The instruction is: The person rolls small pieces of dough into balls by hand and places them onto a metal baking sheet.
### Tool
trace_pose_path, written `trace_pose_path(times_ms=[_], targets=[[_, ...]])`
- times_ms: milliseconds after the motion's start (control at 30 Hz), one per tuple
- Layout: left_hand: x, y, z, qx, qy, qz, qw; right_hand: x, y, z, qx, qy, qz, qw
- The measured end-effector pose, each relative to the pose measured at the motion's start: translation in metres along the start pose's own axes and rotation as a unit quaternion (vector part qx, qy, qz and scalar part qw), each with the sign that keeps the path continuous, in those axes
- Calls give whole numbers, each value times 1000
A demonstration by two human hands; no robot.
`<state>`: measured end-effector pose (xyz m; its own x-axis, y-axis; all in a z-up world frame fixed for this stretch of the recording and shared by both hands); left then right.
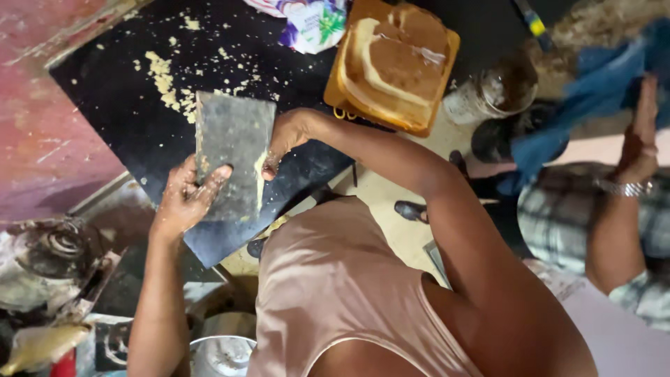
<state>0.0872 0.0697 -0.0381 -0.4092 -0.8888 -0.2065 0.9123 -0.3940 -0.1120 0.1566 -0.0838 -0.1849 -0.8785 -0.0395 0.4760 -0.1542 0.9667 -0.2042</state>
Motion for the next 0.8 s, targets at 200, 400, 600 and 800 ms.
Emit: trace_pose_path(times_ms=[200, 400, 600, 800], targets=[[-23, -20, 1, -18, 31, -37, 999, 14, -24, -51, 65, -84, 145, 984], [-49, -28, 24, 51, 167, 61, 983, 29, -17, -74, -188, -15, 271, 944], [-20, -25, 25, -25, 177, 22, 984, 40, 30, -52, -345, 103, 116, 926], [-7, -30, 33, 14, 198, 14, 980, 27, 62, -66, -200, 172, 253, 931]])
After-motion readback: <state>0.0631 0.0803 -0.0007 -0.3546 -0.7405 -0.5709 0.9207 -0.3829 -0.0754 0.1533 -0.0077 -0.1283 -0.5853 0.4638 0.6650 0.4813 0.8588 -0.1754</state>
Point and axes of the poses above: each hand's wrist, its own y-axis towards the middle knuckle, its own x-axis out of the palm, z = x × y, the point moved 7 cm from there along y, towards the middle knuckle, and after that the axes turned 9 degrees about -z, right-handed, at the moved point
